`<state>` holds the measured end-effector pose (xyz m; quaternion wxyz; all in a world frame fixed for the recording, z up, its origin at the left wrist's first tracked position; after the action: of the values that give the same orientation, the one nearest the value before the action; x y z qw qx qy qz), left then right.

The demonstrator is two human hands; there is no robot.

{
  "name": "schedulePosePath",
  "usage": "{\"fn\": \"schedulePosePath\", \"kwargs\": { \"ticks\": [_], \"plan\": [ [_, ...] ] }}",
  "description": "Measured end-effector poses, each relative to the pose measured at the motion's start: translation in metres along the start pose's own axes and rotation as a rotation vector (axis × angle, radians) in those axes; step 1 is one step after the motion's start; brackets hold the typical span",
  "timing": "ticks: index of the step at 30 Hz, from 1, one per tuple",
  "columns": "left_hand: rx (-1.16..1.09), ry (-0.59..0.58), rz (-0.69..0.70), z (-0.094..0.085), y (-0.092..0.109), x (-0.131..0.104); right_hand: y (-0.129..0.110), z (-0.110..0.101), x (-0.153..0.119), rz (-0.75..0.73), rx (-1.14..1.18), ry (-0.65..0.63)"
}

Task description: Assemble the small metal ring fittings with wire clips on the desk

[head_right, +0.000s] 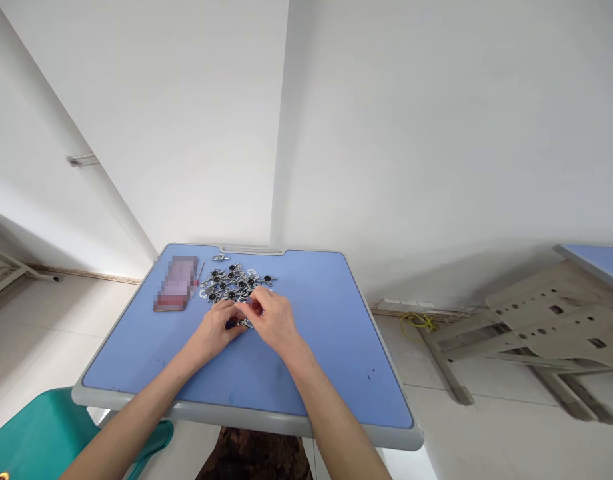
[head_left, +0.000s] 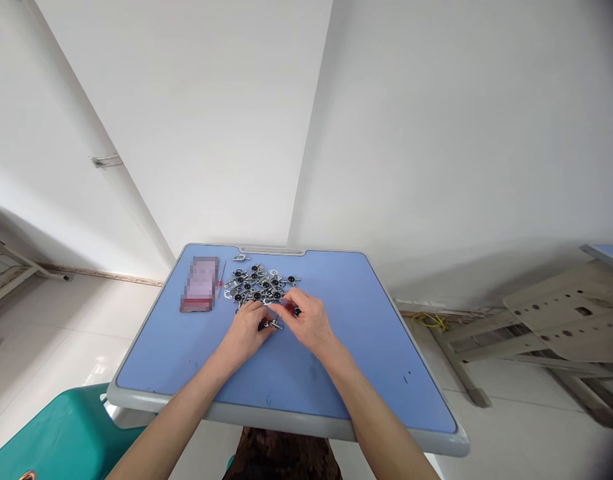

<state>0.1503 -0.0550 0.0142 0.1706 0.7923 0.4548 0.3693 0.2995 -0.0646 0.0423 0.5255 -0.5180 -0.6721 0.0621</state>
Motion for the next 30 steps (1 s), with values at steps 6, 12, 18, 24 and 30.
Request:
{"fn": "schedulePosePath", "kwargs": {
  "ticks": [6,12,18,24,30],
  "plan": [
    [0.001,0.003,-0.008,0.0,-0.001,0.0,0.0,0.001,-0.001,0.069,0.05,0.01],
    [-0.008,0.011,-0.009,0.001,-0.003,0.0,-0.006,-0.005,0.002,0.12,0.168,-0.112],
    [-0.01,0.013,-0.001,0.0,-0.001,0.0,-0.01,-0.012,0.006,0.083,0.189,-0.246],
    [-0.004,0.007,-0.007,0.0,0.0,0.0,-0.005,-0.005,0.004,0.002,0.093,-0.11],
    [-0.016,0.02,0.001,0.002,-0.003,0.0,-0.011,-0.011,0.005,-0.117,0.133,-0.171]
  ]
}}
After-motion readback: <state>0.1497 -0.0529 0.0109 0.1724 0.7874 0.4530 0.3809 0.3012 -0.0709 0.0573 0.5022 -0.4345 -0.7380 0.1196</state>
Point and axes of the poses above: each hand's wrist, its own x-axis towards the middle knuckle, its own z-axis out of the palm, y = z × x, the point moved 2 cm from there along x, towards the middle knuckle, and after that the axes turned 15 degrees about y, right-handed, at the moved point
